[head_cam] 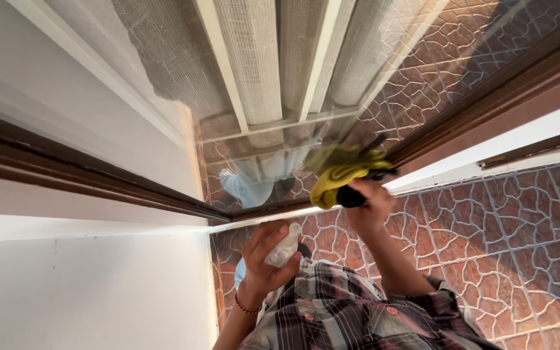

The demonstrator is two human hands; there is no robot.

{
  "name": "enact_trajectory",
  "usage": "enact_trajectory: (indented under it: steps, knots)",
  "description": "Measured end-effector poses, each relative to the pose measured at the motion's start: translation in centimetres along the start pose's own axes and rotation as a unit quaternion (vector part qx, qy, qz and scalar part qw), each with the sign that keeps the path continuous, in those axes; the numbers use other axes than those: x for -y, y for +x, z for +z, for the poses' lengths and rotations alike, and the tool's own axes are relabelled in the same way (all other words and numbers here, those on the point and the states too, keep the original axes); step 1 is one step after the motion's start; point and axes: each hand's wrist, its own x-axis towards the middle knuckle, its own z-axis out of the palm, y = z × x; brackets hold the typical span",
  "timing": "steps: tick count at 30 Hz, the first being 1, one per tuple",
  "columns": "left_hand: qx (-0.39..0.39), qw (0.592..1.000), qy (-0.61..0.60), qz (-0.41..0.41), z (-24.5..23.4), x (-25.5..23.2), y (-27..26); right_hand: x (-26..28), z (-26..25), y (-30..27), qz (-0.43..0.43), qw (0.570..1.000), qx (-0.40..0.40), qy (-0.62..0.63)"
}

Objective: The person cleans a brown window frame using a yellow cloth and a spray bottle. They repeatedly spray the frame and wipe it down, focusing on the lower edge and the area around the mesh screen.

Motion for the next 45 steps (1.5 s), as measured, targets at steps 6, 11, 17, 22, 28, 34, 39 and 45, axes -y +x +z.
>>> enact_trajectory:
  steps: [6,11,17,22,28,34,39,45]
  knots:
    - [0.006,1.000,-0.008,0.008,0.5,0.1,-0.2,-3.1,0.4,-5.7,0.055,0.989,0.132,-0.035]
    - [0.012,1.000,-0.012,0.006,0.6,-0.3,0.0,1.8,-2.4,1.4,0.146,0.977,0.155,-0.026]
    - [0.015,1.000,-0.018,0.001,1.3,-0.5,-0.5,4.8,-1.8,7.7,0.079,0.991,0.063,0.089]
    - [0.010,1.000,-0.008,-0.010,1.4,-0.5,-1.0,1.3,-0.5,-0.2,0.057,0.994,0.075,-0.055]
    - [0.005,1.000,-0.005,-0.020,1.3,-0.8,-2.1,-1.8,-0.3,-4.5,0.037,0.987,0.148,-0.056]
    - [-0.006,1.000,-0.005,-0.024,2.0,-0.9,-2.2,3.2,-2.5,5.2,0.013,0.999,0.043,-0.010]
    - [-0.008,0.999,-0.016,-0.026,2.7,-0.5,-2.7,4.3,-2.8,6.8,0.083,0.994,0.047,0.059]
    - [-0.038,0.996,0.024,-0.076,3.8,1.8,-4.2,-1.6,-0.1,-4.5,0.053,0.989,0.121,-0.061]
